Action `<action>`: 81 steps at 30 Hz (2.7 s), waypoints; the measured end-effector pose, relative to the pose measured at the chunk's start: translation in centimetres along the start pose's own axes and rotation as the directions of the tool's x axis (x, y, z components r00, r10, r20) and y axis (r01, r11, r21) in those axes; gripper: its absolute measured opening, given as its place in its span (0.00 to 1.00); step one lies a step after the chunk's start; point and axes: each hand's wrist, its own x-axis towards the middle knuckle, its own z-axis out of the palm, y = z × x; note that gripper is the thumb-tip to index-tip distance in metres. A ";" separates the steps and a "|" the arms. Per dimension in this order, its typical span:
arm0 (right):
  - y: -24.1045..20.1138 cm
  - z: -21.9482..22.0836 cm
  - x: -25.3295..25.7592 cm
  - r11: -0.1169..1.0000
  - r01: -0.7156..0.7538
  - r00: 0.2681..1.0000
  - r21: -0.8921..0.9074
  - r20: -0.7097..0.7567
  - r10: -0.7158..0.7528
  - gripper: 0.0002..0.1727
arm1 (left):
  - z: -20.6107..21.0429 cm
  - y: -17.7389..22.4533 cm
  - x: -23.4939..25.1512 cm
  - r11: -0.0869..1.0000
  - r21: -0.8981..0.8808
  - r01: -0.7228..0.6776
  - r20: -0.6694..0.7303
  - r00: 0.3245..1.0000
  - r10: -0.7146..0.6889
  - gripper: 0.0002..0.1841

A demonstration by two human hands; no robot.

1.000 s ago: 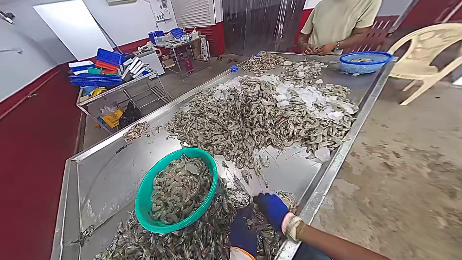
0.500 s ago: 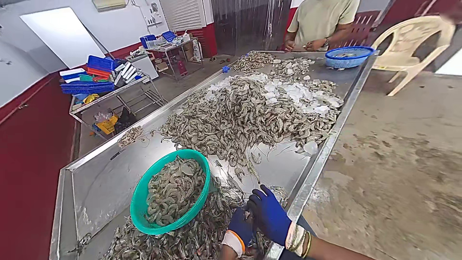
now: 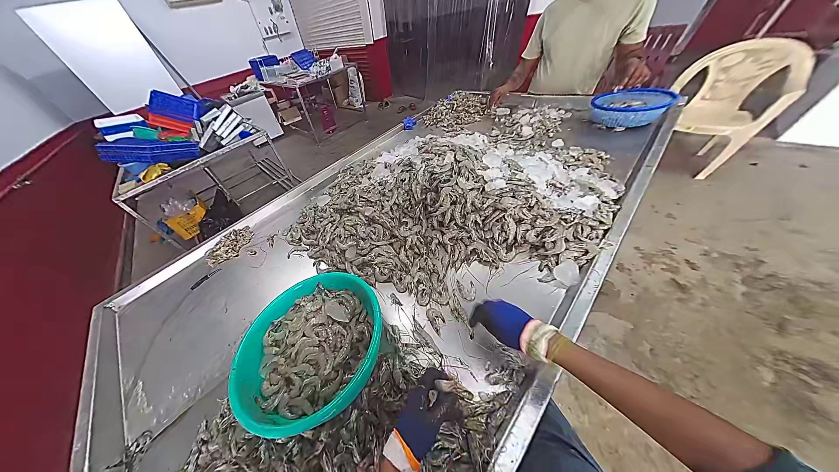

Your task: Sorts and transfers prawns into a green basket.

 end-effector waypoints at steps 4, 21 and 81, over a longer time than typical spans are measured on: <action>3.9 1.7 7.3 0.951 0.281 0.939 -0.131 -0.169 -0.301 0.18 | 2.6 0.9 1.0 0.993 -0.120 -0.012 -0.341 0.940 -0.030 0.08; -7.6 4.7 -3.9 0.998 0.048 0.995 -0.028 -0.084 -0.050 0.12 | 3.0 2.7 0.9 0.864 0.350 0.362 -0.090 0.931 -0.354 0.23; -10.7 3.9 -4.3 0.973 0.021 0.997 0.230 -0.071 -0.005 0.17 | 2.8 3.9 2.3 0.539 0.776 0.328 -0.216 0.941 -0.262 0.36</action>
